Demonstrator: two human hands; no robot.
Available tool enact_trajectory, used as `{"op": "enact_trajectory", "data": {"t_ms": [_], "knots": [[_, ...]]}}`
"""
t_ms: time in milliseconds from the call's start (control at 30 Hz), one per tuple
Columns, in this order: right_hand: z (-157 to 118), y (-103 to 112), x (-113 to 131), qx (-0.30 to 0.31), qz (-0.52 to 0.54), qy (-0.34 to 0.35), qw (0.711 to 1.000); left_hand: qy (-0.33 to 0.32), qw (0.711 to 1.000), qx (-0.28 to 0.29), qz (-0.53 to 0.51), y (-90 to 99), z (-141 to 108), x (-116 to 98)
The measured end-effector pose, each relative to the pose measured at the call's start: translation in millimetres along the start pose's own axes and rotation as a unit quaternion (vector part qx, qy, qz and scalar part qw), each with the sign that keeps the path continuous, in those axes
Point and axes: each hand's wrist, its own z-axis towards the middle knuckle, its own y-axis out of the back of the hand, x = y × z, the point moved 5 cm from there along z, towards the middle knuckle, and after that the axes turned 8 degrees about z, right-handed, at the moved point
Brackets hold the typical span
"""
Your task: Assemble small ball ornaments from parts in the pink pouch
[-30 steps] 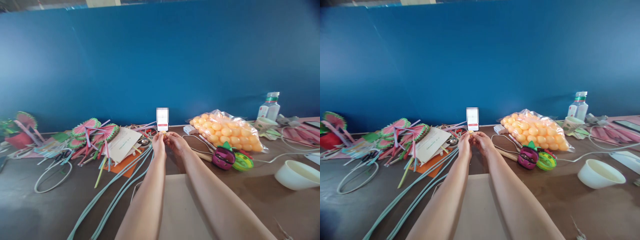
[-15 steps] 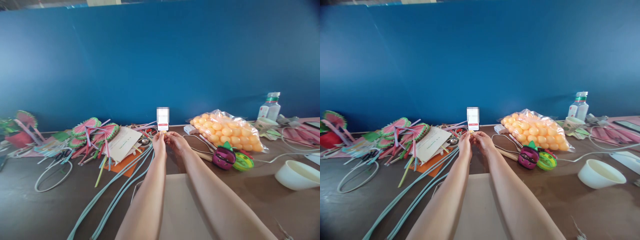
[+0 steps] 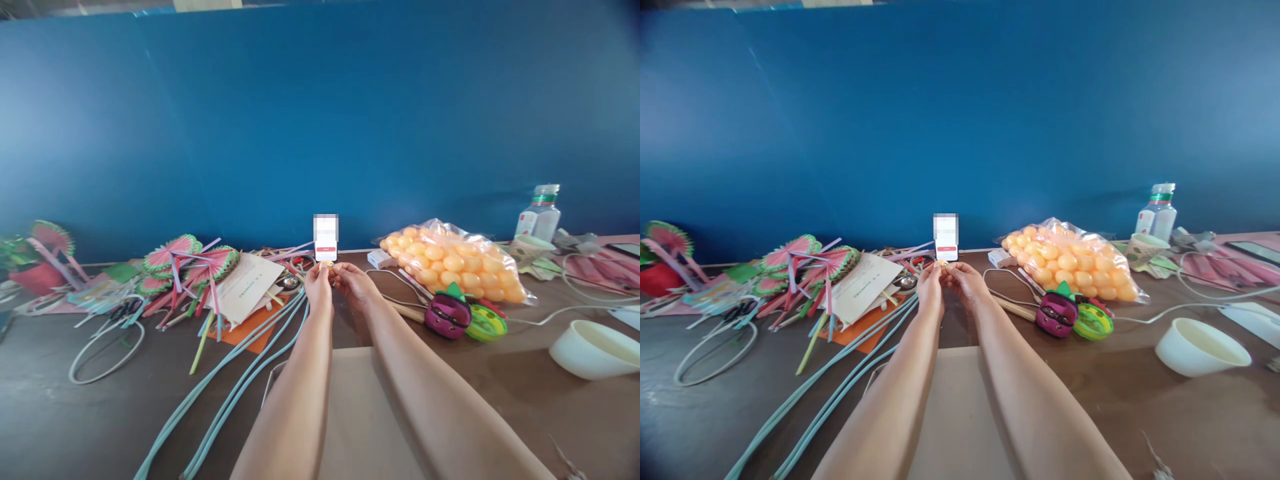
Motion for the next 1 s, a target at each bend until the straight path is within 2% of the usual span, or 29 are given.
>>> {"op": "enact_trajectory", "data": {"t_ms": [500,1000], "knots": [[-0.8,-0.1,1.4,-0.007,-0.019,0.011,1.0,-0.004,1.0,-0.005,0.015,0.6,-0.3,-0.5],[-4.6,-1.1,4.9,-0.042,-0.047,0.019,0.998,-0.065,0.993,-0.007,0.095,4.6,3.2,-2.7]]}}
